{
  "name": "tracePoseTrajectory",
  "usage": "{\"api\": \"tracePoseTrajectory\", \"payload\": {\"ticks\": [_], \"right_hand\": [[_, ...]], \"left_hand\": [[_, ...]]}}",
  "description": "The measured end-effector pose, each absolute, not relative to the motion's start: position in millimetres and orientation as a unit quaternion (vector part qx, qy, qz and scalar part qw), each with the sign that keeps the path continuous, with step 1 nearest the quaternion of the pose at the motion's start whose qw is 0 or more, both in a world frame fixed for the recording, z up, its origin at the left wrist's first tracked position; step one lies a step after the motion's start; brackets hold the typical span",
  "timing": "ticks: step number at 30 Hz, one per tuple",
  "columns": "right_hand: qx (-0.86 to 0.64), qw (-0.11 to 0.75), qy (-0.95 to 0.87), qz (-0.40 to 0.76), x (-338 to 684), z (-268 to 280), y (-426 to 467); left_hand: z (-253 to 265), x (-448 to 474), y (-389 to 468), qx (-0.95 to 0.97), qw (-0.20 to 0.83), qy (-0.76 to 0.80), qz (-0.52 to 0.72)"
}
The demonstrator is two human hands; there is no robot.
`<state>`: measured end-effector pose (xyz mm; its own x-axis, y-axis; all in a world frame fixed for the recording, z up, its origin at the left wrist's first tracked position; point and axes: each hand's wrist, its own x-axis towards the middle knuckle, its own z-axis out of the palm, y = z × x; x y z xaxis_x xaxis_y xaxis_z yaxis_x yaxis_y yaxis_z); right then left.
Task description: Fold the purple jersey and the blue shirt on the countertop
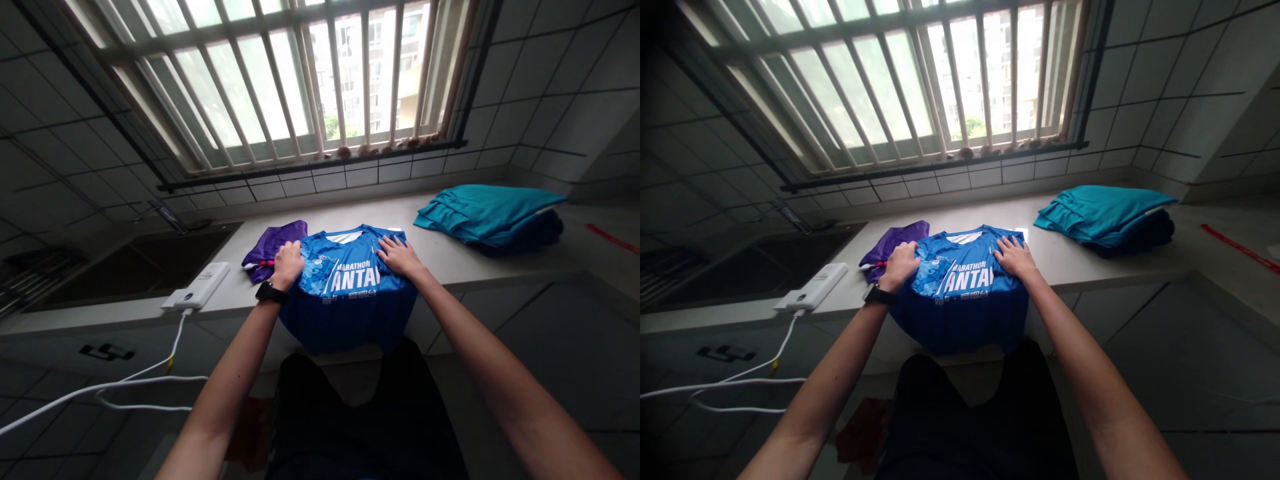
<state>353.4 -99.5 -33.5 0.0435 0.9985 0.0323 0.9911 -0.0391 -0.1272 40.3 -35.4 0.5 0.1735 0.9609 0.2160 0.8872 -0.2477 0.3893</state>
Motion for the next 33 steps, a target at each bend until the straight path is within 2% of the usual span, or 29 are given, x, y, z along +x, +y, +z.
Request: {"api": "tracePoseTrajectory", "payload": {"ticks": [2,6,20,26,30,33], "right_hand": [[-0.721,0.057,-0.689,0.031,353,-33,-99],[-0.725,0.054,-0.686,0.029,353,-34,-100],[-0.729,0.049,-0.682,0.036,353,-33,-97],[-0.752,0.062,-0.654,0.06,354,-31,-84],[-0.744,0.054,-0.661,0.08,358,-15,-75],[-0.757,0.093,-0.646,0.032,365,-2,-68]], "left_hand": [[3,34,-33,0.738,0.033,0.65,0.177],[4,31,-30,0.755,0.017,0.647,0.107],[16,13,2,0.681,-0.036,0.708,0.185],[16,7,16,0.672,0.043,0.737,0.065],[19,0,25,0.691,0.062,0.709,0.123],[19,-4,32,0.712,0.092,0.677,0.161]]}}
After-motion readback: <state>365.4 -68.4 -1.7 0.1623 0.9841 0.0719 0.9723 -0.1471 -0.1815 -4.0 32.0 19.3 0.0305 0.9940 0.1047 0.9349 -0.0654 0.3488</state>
